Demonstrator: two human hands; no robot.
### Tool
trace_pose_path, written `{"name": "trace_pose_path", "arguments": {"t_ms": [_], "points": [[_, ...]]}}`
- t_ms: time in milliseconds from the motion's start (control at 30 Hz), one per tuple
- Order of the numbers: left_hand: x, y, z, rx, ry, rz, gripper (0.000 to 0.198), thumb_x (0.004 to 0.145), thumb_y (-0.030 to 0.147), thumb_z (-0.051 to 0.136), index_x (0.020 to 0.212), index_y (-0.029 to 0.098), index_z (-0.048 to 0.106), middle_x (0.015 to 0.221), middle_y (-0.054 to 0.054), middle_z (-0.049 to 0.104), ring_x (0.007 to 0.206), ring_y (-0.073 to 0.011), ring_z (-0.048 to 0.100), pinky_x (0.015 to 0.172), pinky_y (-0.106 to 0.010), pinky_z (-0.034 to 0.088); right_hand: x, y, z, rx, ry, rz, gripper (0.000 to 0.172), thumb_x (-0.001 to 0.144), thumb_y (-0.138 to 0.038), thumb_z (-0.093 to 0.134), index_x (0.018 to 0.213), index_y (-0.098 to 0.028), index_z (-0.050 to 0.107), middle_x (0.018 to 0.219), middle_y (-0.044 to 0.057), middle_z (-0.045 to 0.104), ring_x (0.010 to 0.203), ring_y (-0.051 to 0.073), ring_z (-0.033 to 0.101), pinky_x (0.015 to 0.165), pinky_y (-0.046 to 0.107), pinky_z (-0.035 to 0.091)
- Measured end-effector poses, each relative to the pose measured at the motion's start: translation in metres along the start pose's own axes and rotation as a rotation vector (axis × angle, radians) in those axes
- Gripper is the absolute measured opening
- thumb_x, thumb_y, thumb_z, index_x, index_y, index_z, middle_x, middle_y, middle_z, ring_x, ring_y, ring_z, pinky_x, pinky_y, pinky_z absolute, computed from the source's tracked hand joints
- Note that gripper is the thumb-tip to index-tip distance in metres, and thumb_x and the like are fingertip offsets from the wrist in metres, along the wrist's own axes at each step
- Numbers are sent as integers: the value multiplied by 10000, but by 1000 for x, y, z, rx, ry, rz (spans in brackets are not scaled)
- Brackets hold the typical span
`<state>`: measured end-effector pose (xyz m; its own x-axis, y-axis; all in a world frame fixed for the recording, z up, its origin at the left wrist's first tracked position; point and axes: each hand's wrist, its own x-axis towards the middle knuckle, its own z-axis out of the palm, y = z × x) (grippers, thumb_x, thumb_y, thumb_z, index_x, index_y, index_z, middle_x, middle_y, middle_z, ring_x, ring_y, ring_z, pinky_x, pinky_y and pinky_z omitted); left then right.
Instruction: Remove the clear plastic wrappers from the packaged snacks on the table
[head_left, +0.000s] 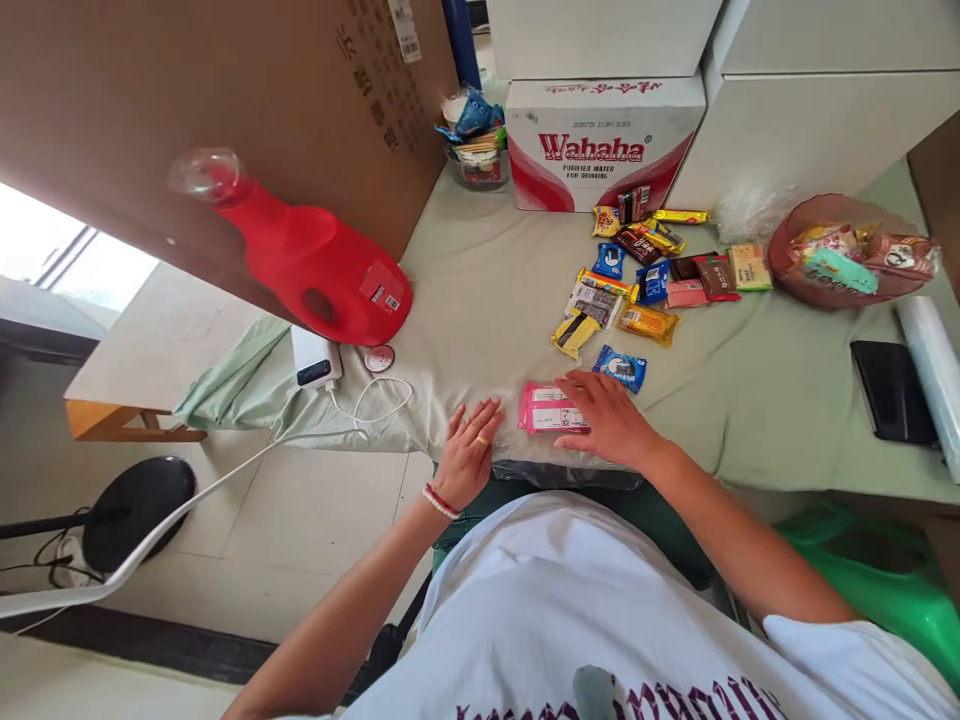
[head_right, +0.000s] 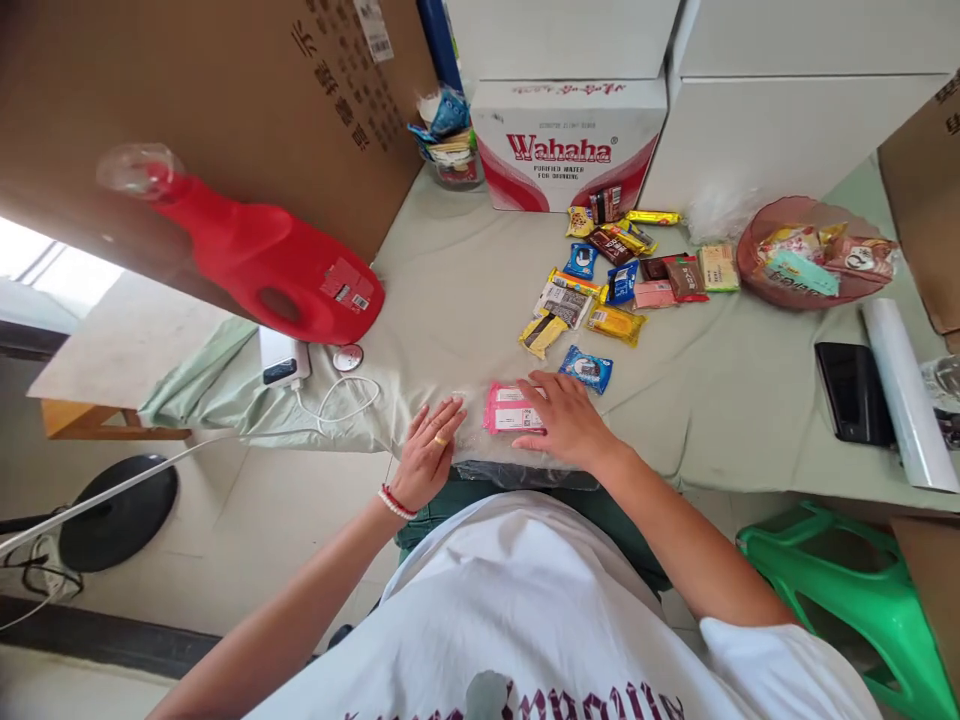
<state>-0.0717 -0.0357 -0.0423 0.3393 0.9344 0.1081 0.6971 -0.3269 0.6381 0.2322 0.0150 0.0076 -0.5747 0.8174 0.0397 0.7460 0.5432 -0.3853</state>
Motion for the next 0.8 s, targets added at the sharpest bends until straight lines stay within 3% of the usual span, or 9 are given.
{"name": "trace_pose_path", "arguments": {"t_ms": [133, 200, 267, 333, 433, 533, 633, 700, 800], "points": [[-14, -10, -18, 57, -243, 170, 678, 795, 109, 509, 1434, 316, 602, 1550, -84, 591, 1475, -274, 519, 1317, -596, 85, -69, 11, 2, 111, 65, -216, 506, 998, -463, 639, 1440, -221, 588, 1383, 146, 641, 1308, 301, 565, 1132, 500, 476], [-16, -12, -21, 121, -284, 178, 775, 722, 113, 548, 1466, 329, 577, 1575, -85, 564, 1470, -318, 517, 1297, -647, 17, -97, 18, 13, 83, 15, -278, 484, 995, -362, 642, 1461, -243, 581, 1418, 132, 637, 1328, 299, 573, 1117, 514, 507], [-13, -10, -21, 190, -271, 189, 855, 685, 133, 569, 1517, 328, 533, 1593, -96, 542, 1467, -355, 506, 1275, -669, 40, -111, 24, 25, 33, -8, -262, 486, 1000, -247, 602, 1485, -248, 570, 1474, 133, 611, 1349, 291, 577, 1108, 522, 527], [-7, -4, -19, 247, -227, 192, 822, 718, 164, 572, 1526, 311, 533, 1558, -118, 572, 1404, -364, 548, 1233, -643, 186, -110, 27, 33, 16, 18, -194, 451, 1011, -184, 543, 1455, -240, 606, 1466, 147, 617, 1313, 281, 611, 1073, 518, 554], [9, 4, -18, 321, -148, 93, 594, 896, 240, 499, 1481, 282, 593, 1360, -136, 676, 1186, -321, 642, 1074, -545, 389, -96, 25, 32, 91, 57, -125, 336, 1040, -206, 490, 1284, -247, 717, 1375, 142, 675, 1179, 266, 680, 990, 492, 594], [28, 2, -20, 385, -79, -138, 496, 1030, 354, 370, 1424, 237, 648, 1111, -121, 694, 1016, -289, 654, 938, -466, 462, -81, 20, 16, 272, 86, -109, 298, 1062, -249, 477, 1169, -257, 755, 1282, 113, 722, 1098, 223, 708, 953, 413, 609], [44, -8, -25, 361, -21, -335, 514, 1035, 388, 347, 1374, 193, 679, 1011, -118, 668, 944, -284, 662, 878, -436, 501, -67, 16, -4, 424, 108, -48, 302, 1072, -302, 471, 1178, -258, 750, 1196, 99, 746, 1074, 202, 718, 943, 368, 609], [45, -14, -28, 337, 57, -330, 485, 968, 321, 434, 1353, 172, 689, 1057, -149, 672, 1009, -312, 664, 927, -469, 512, -55, 18, -14, 480, 121, 19, 303, 1071, -348, 478, 1148, -254, 755, 1137, 91, 755, 1032, 202, 723, 923, 362, 606], [34, -14, -31, 262, 72, -79, 487, 814, 217, 585, 1279, 259, 727, 1246, -152, 691, 1259, -363, 607, 1144, -579, 398, -37, 23, -23, 534, 125, 101, 316, 1054, -419, 512, 1091, -234, 765, 1041, 81, 758, 926, 198, 720, 850, 336, 593]]}}
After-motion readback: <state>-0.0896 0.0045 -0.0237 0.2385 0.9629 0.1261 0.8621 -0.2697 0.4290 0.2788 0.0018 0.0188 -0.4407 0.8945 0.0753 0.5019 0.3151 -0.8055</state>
